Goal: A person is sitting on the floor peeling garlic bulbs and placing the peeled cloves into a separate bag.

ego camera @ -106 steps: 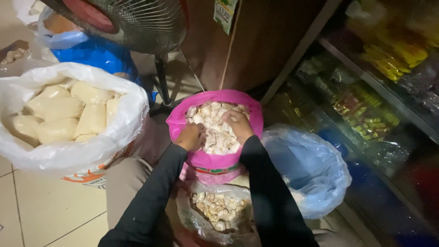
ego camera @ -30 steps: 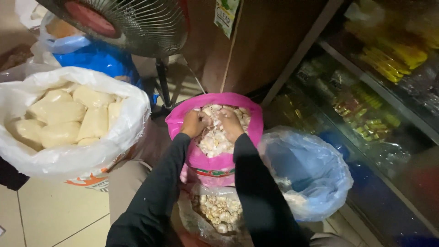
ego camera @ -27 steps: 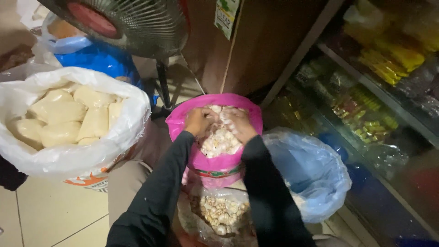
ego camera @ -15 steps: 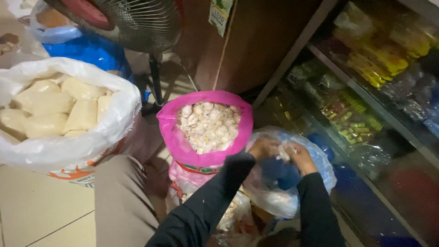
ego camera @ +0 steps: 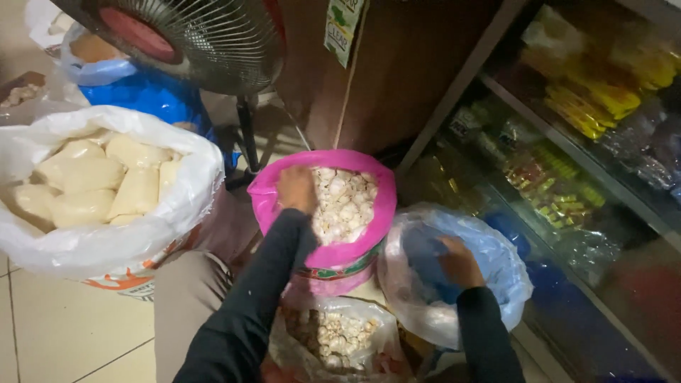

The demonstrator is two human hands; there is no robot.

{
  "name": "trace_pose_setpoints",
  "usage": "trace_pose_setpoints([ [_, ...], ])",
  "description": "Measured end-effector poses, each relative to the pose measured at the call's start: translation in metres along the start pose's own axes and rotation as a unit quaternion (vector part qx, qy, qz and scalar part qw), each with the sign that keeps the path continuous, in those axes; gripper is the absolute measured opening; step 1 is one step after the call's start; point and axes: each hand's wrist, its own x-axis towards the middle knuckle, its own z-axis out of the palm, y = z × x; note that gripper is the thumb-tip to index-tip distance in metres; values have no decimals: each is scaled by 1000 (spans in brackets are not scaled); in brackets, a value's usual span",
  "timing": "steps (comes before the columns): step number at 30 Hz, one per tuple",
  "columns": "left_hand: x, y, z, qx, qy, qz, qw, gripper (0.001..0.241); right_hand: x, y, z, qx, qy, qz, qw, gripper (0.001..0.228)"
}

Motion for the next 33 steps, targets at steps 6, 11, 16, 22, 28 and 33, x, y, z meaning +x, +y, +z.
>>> trace_pose_setpoints([
  [6, 4, -50, 21, 176, -34, 7, 984, 28, -63, -37, 56, -746, -49, -238, 620, 35],
  [11, -4, -18, -17, -61, -14, 21, 998, 44, -89, -17, 35, -503, 72, -239, 828, 31],
  [16, -25, 75, -38, -314, -59, -69, 945, 40, -125, -55, 62, -416, 74, -185, 887, 36],
  [22, -85, 157, 40, -612, -211, -202, 735, 59, -139, -64, 95, -365, 86, -253, 892, 41],
  [28, -141, 188, 123, -648, -294, -262, 652, 38, -139, -56, 92, -280, 90, -283, 913, 72],
  [33, -162, 212, 136, -616, -296, -257, 684, 29, -148, -67, 87, -370, 136, -364, 844, 57],
])
